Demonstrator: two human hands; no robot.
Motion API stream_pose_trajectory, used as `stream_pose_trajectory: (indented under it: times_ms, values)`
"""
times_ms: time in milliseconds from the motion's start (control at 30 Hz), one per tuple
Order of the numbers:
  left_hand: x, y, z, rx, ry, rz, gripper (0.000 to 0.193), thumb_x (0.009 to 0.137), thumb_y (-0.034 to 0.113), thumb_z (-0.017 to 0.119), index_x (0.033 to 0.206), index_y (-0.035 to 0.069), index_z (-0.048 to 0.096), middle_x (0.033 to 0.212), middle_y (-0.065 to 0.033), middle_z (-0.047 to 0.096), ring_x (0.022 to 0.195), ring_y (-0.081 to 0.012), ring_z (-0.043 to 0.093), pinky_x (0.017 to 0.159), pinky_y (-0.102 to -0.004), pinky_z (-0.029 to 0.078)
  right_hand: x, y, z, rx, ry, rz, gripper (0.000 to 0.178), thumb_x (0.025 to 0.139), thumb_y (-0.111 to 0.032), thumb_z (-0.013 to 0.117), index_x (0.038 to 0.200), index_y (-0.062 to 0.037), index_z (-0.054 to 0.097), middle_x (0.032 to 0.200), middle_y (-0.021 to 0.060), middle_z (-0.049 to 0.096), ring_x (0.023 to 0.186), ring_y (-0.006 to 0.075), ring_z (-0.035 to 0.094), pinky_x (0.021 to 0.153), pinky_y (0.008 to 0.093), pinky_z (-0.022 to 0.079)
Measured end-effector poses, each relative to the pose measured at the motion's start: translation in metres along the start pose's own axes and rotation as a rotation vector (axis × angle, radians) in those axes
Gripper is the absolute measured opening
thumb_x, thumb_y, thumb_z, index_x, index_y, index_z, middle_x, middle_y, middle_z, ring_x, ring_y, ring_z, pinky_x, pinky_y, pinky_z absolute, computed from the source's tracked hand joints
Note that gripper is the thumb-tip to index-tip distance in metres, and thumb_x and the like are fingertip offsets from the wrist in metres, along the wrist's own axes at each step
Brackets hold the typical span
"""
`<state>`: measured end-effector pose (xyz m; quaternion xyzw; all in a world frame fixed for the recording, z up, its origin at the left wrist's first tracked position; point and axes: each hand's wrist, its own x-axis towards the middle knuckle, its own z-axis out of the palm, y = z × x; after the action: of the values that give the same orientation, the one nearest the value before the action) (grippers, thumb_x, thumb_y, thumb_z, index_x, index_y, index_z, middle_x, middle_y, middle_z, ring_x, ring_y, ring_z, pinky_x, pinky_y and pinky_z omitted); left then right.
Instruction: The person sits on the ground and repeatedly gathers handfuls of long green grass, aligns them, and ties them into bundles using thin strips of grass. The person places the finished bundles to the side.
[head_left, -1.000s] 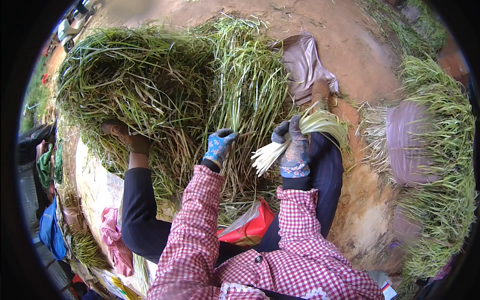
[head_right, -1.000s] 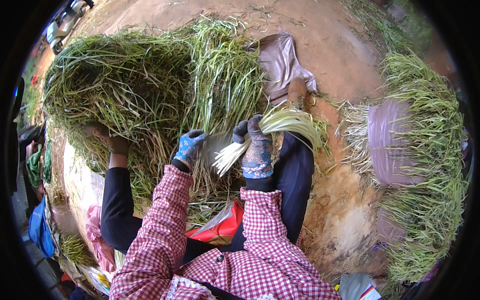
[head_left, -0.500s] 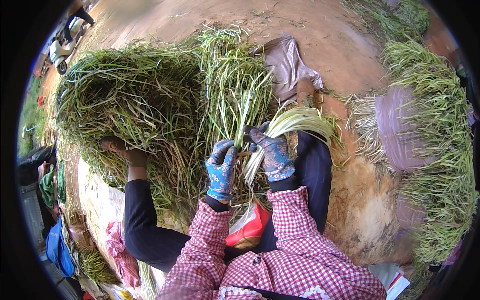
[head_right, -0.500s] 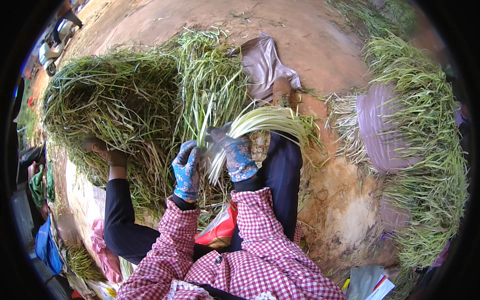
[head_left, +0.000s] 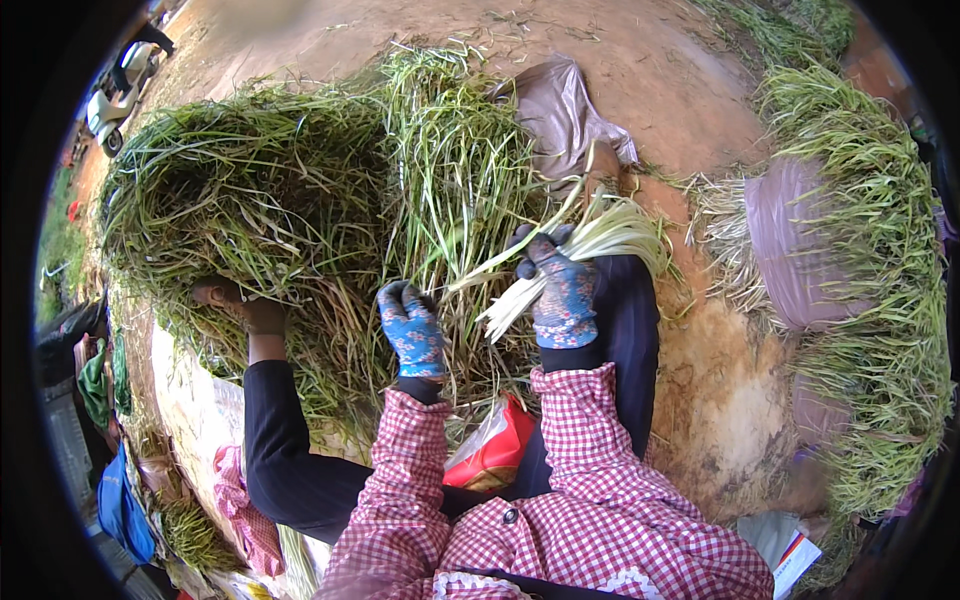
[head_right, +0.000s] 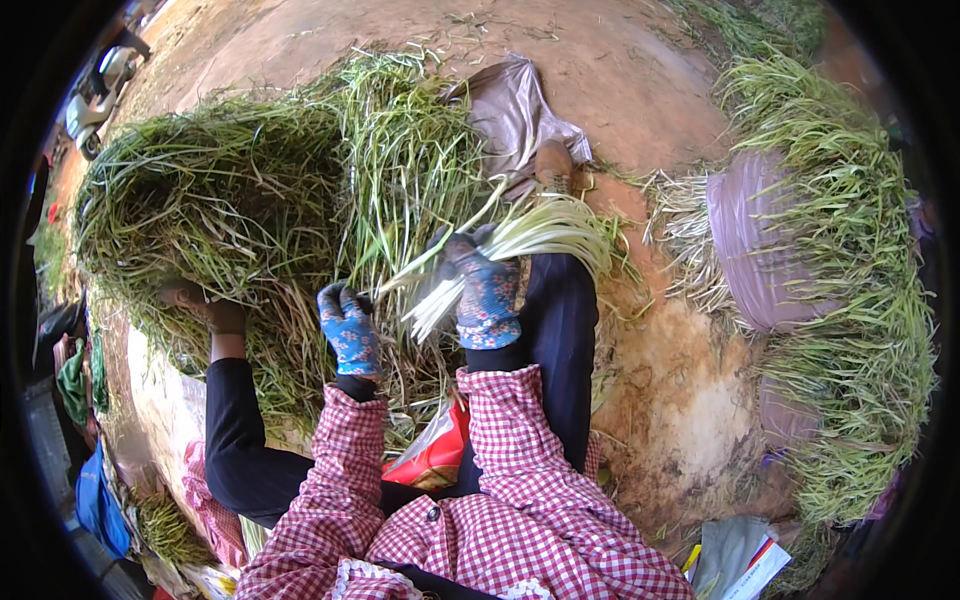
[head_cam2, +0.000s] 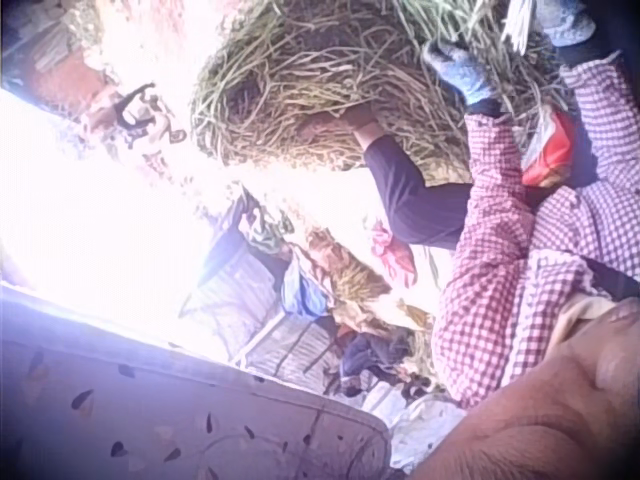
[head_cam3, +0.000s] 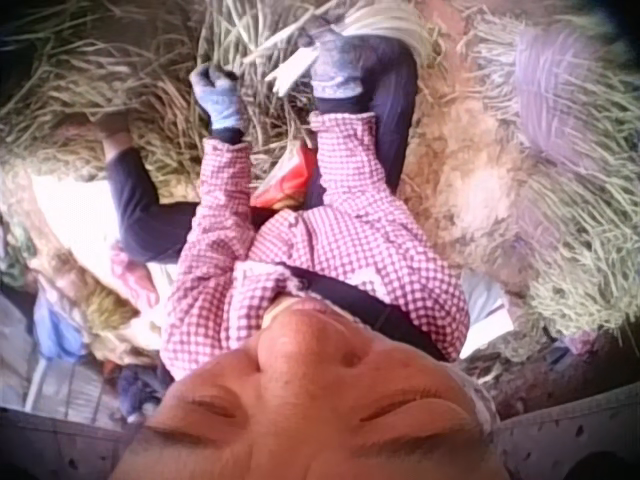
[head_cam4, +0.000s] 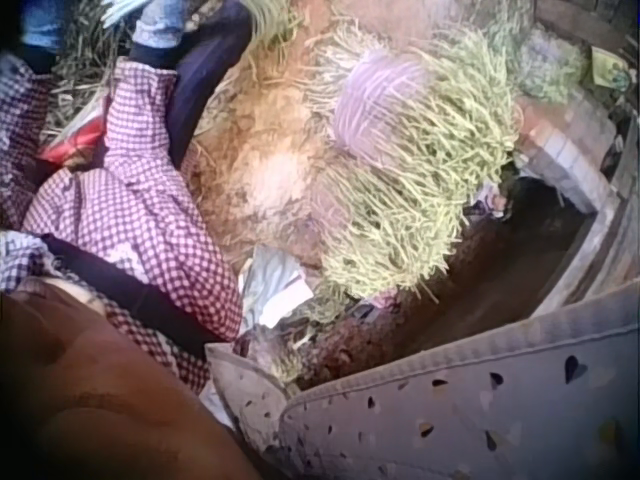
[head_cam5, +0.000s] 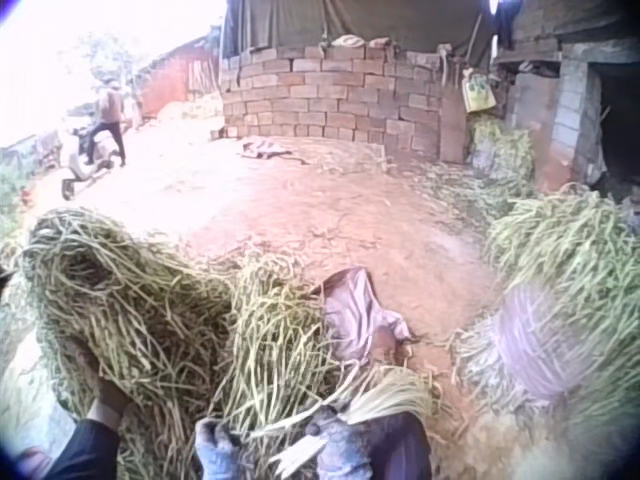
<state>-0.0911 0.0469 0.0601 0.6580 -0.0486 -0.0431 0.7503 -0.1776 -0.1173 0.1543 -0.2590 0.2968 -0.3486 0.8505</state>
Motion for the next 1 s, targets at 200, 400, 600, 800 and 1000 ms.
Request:
stream_pose_trajectory:
  times_ms: [200,400,600,800,1000]
  values:
    - [0.078,-0.027,-0.146,0.884,0.279,-0.175,0.014,0.086,0.005,0.054,0.096,-0.001,0.06,0.084,-0.0178,0.064,0.075,-0.0298,0.061,0.072,-0.0346,0.047,0.004,-0.005,-0.011,0.196,-0.145,-0.089,0.021,0.08,0.004,0.063,0.089,-0.0127,0.054,0.092,0.0194,0.062,0.082,0.0286,0.064,0.047,0.0228,0.048]
    - [0.064,0.064,-0.052,0.314,-0.128,0.065,0.022,0.081,0.005,0.065,0.102,-0.001,0.062,0.104,-0.0089,0.064,0.096,-0.0172,0.059,0.081,-0.0291,0.047,0.005,0.017,0.006,0.394,-0.249,0.02,0.022,0.078,0.002,0.067,0.087,-0.0113,0.052,0.088,0.0195,0.064,0.072,0.0247,0.065,0.044,0.022,0.046]
    - [-0.01,0.067,0.048,0.213,-0.542,0.033,0.015,0.079,0.0,0.065,0.094,-0.001,0.064,0.086,-0.0062,0.064,0.074,-0.0112,0.06,0.068,-0.0243,0.048,-0.005,0.005,0.003,-0.294,-0.101,-0.06,0.026,0.078,0.002,0.068,0.09,-0.0112,0.05,0.082,0.0165,0.066,0.063,0.0172,0.063,0.047,0.0207,0.045]
    - [0.037,-0.001,-0.061,0.043,-0.082,-0.322,0.008,0.084,0.007,0.063,0.091,0.004,0.065,0.072,0.0009,0.062,0.058,-0.0073,0.053,0.053,-0.0198,0.042,0.001,-0.011,-0.008,0.096,-0.13,-0.04,0.027,0.082,0.006,0.061,0.093,-0.0177,0.054,0.095,0.0178,0.063,0.083,0.0253,0.063,0.048,0.0215,0.044]
    - [0.129,-0.053,-0.2,-0.155,0.318,-0.557,0.017,0.085,0.02,0.06,0.092,0.005,0.066,0.074,-0.002,0.063,0.058,-0.013,0.054,0.055,-0.0278,0.043,-0.006,-0.045,-0.013,0.309,-0.099,-0.212,0.023,0.082,0.001,0.064,0.089,-0.0153,0.049,0.093,0.0149,0.064,0.074,0.0202,0.062,0.045,0.0221,0.043]
